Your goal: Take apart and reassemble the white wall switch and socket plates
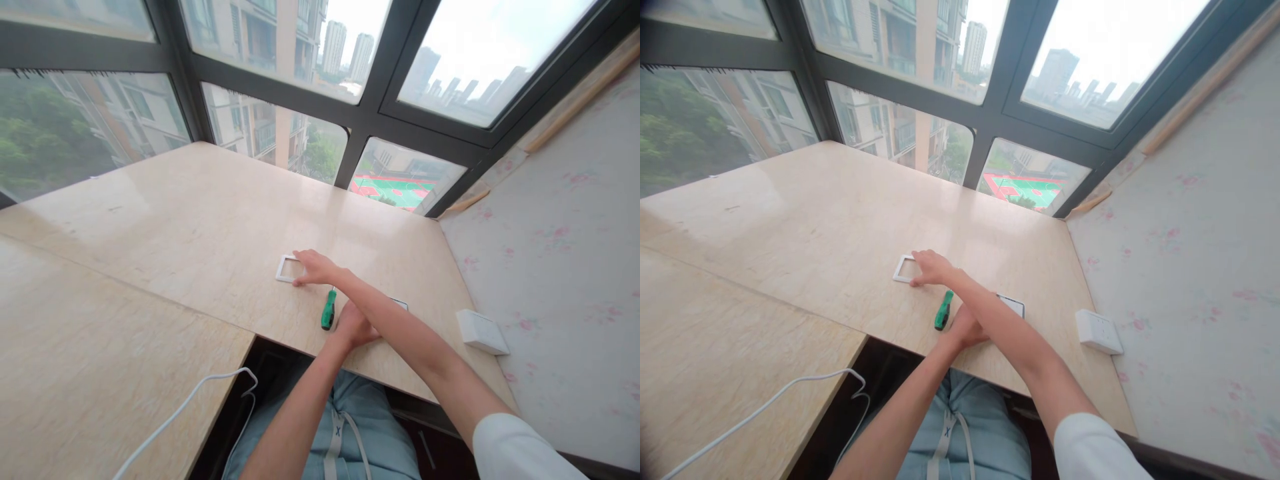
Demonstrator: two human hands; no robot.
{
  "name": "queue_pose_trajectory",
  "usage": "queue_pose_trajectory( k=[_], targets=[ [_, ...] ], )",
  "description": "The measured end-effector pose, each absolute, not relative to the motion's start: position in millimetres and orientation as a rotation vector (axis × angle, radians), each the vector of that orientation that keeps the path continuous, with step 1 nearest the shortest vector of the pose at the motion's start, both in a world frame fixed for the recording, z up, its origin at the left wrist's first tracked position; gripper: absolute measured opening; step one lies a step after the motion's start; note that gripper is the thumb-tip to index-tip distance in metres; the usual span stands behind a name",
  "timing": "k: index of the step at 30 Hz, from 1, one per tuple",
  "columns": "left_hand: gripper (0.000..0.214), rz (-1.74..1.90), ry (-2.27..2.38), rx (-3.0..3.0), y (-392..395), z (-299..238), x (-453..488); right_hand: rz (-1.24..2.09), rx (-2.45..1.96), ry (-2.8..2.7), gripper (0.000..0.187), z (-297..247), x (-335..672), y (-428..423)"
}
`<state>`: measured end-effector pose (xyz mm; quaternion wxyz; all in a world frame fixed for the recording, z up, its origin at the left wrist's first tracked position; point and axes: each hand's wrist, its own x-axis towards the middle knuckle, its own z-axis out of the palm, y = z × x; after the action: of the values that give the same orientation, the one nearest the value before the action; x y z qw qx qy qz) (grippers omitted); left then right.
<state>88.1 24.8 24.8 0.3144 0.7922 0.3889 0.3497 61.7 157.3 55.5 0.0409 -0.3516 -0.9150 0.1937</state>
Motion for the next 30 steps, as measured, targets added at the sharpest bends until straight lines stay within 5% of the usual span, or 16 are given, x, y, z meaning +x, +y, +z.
queue_pose_trajectory(
  k=[11,21,30],
  targets=[
    [0.034,0.905,1.019,2.137,26,24,89,0.550,-1.021,-2.620,0.102,73,99,135],
    [0.067,0.867,1.076,2.083,20,19,87,0.762,-0.760,-2.471,0.105,135,208,90],
    [0.046,1.293,0.865,0.930,-15,56,79,0.732,-0.726,-2.572,0.105,178,278,50]
  ],
)
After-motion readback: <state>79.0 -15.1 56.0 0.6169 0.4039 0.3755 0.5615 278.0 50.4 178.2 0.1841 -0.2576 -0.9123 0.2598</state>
